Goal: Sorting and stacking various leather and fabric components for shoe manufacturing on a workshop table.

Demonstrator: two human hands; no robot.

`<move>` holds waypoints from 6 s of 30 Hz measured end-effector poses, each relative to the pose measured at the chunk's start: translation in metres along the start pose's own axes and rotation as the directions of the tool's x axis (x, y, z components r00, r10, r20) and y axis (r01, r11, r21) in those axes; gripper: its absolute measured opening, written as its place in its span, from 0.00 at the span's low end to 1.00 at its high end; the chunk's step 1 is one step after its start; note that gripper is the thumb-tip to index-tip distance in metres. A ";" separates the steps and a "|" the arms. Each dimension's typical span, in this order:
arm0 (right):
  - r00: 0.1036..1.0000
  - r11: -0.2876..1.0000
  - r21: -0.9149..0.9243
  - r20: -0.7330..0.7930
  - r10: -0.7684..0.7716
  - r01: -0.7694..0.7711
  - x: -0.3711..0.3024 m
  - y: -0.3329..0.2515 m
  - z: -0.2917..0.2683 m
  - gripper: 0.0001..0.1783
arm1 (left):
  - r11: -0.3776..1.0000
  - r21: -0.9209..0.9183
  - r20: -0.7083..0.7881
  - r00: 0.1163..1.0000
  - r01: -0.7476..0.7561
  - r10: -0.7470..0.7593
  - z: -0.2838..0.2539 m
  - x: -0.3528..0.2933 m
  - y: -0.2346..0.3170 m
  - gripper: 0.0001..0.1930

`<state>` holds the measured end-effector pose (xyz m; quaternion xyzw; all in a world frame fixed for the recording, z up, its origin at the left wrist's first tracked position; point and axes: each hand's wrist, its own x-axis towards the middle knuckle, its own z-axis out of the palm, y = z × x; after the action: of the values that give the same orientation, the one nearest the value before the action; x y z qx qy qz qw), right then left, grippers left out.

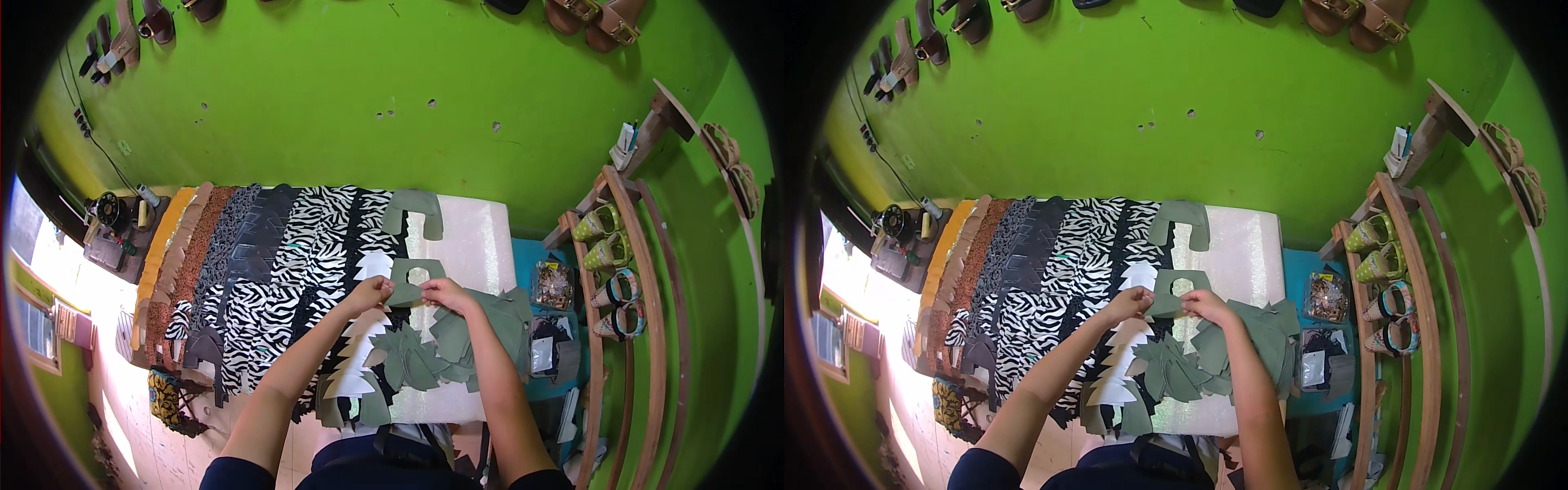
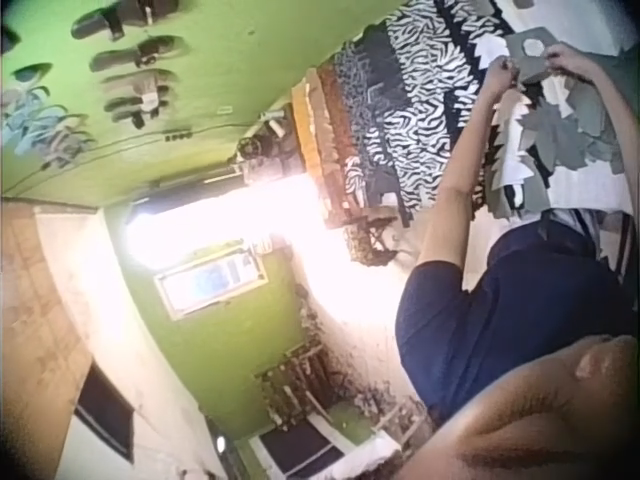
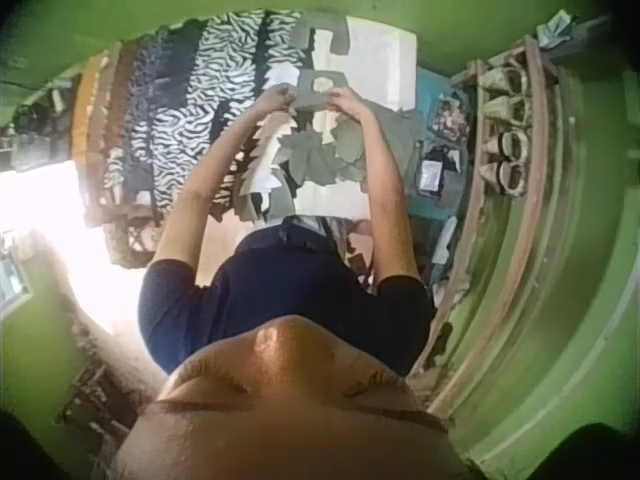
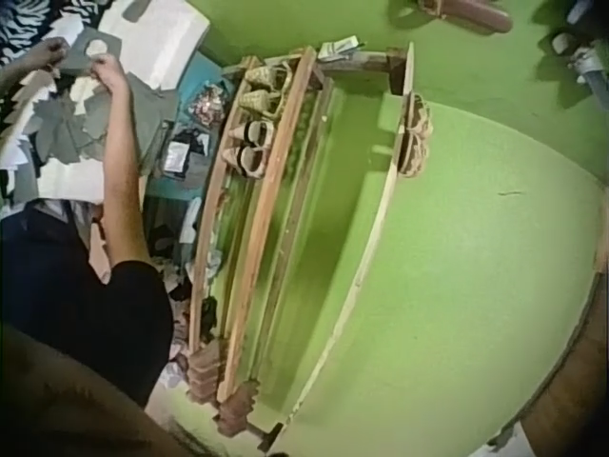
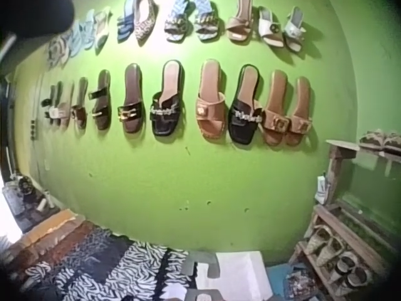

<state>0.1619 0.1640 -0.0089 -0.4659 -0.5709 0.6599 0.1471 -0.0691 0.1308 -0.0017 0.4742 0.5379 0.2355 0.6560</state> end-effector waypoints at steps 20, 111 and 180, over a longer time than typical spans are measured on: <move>0.863 0.934 -0.353 -0.486 -0.140 -0.048 0.051 0.016 -0.039 0.10 | 0.794 0.597 -0.352 0.927 0.114 0.131 0.010 0.080 0.005 0.12; 0.508 0.542 -0.824 -0.543 -0.669 -0.167 0.077 -0.016 0.010 0.08 | 0.511 0.830 -0.341 0.523 -0.223 0.782 0.025 0.093 0.025 0.04; 0.959 0.793 -0.542 0.194 -0.205 0.279 -0.022 -0.014 0.037 0.14 | 0.762 0.646 -0.436 0.797 -0.046 0.417 0.029 0.000 -0.011 0.12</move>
<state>0.1403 0.1295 0.0099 -0.3692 -0.8031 0.4651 0.0503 -0.0446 0.1149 -0.0122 0.6341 0.6845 0.2612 0.2472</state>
